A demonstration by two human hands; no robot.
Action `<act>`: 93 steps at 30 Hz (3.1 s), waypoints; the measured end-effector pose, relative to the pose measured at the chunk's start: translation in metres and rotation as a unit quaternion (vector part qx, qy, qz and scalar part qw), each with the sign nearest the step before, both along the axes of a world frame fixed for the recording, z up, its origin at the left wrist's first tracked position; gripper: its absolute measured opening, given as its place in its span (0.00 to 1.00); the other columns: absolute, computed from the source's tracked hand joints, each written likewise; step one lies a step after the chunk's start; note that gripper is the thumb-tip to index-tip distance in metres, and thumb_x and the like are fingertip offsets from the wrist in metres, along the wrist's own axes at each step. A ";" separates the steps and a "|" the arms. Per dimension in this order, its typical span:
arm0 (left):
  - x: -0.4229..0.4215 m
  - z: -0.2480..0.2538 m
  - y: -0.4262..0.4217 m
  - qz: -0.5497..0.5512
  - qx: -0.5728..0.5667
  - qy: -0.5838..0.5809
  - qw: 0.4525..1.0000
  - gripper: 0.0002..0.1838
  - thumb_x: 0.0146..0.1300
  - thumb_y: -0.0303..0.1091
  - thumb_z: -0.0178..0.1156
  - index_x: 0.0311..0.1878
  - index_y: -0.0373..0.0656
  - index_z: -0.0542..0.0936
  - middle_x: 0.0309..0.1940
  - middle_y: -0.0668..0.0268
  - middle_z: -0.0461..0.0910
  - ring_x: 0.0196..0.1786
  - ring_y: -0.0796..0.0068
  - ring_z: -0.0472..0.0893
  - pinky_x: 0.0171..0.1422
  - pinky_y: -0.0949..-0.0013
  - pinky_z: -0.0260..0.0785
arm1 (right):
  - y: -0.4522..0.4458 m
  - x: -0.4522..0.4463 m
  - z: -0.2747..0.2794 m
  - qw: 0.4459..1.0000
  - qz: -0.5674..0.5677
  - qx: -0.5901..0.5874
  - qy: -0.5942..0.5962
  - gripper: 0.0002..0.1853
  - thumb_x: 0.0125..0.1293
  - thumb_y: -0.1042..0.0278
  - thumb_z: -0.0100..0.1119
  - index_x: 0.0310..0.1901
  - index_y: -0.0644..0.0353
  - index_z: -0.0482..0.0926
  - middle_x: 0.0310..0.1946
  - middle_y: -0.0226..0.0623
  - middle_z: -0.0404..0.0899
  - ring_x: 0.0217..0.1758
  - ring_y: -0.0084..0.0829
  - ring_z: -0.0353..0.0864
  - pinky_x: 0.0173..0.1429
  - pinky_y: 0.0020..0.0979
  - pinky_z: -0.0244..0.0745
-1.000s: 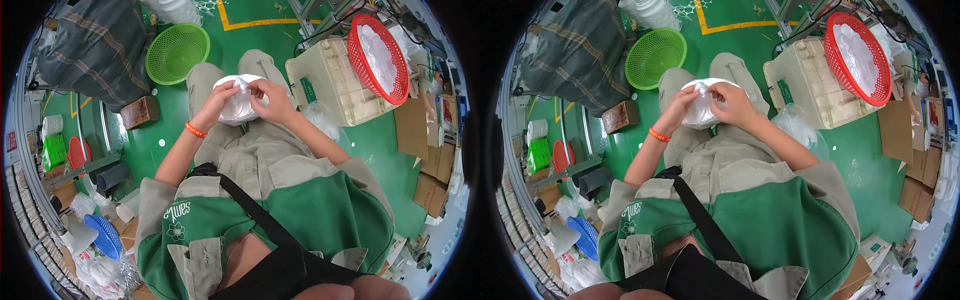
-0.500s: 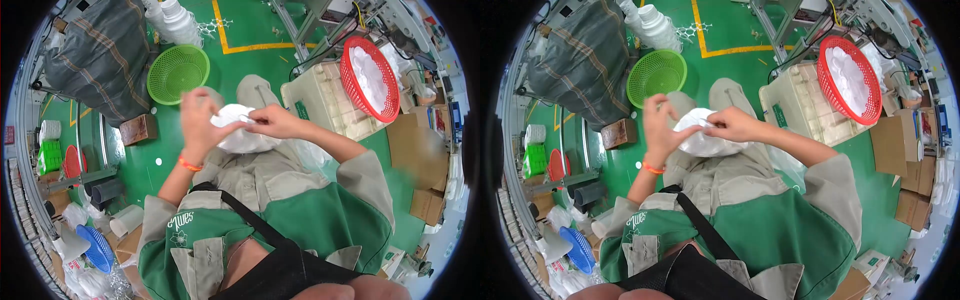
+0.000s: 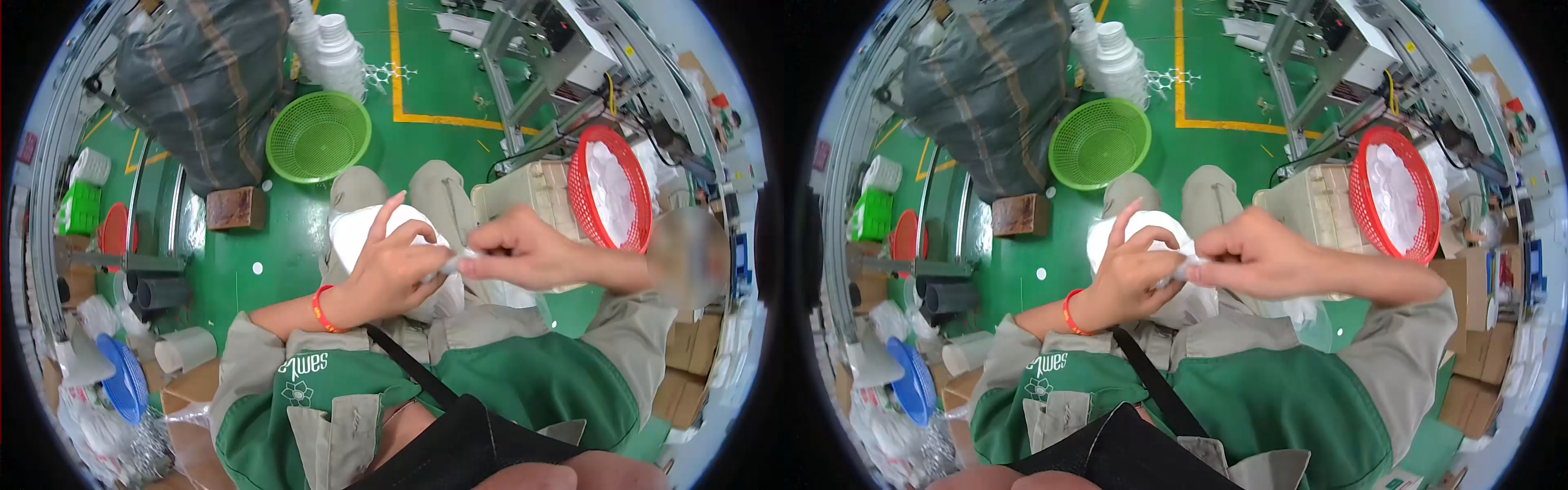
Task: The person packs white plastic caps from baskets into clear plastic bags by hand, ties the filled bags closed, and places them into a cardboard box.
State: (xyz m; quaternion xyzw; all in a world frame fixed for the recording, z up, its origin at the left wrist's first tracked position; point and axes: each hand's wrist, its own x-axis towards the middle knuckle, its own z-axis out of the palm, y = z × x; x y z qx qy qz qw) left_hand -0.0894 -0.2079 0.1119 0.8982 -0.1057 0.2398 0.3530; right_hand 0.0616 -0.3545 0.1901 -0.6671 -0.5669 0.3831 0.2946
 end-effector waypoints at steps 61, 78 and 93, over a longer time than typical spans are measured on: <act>0.205 -0.631 0.295 0.344 -0.864 0.058 0.364 0.35 0.54 0.61 0.52 0.60 0.47 0.69 0.59 0.65 0.70 0.59 0.61 0.68 0.61 0.55 0.59 | -0.308 0.271 -0.292 0.177 -0.824 0.293 0.450 0.24 0.62 0.56 0.49 0.52 0.68 0.69 0.49 0.54 0.74 0.54 0.54 0.74 0.53 0.40 0.78; 0.207 -0.505 0.310 0.392 -0.856 0.140 0.306 0.31 0.50 0.63 0.55 0.53 0.54 0.70 0.62 0.63 0.56 0.62 0.58 0.57 0.55 0.47 0.60 | -0.266 0.036 -0.124 0.411 -0.810 0.130 0.398 0.16 0.50 0.79 0.51 0.43 0.66 0.74 0.37 0.43 0.81 0.39 0.35 0.82 0.50 0.34 0.79; 0.169 -0.545 0.313 0.507 -0.703 0.335 0.370 0.34 0.58 0.62 0.42 0.59 0.46 0.69 0.52 0.61 0.73 0.51 0.60 0.73 0.65 0.49 0.56 | 0.042 0.159 -0.497 0.477 -0.646 0.082 0.591 0.21 0.52 0.75 0.51 0.51 0.65 0.72 0.46 0.40 0.79 0.52 0.36 0.77 0.61 0.34 0.69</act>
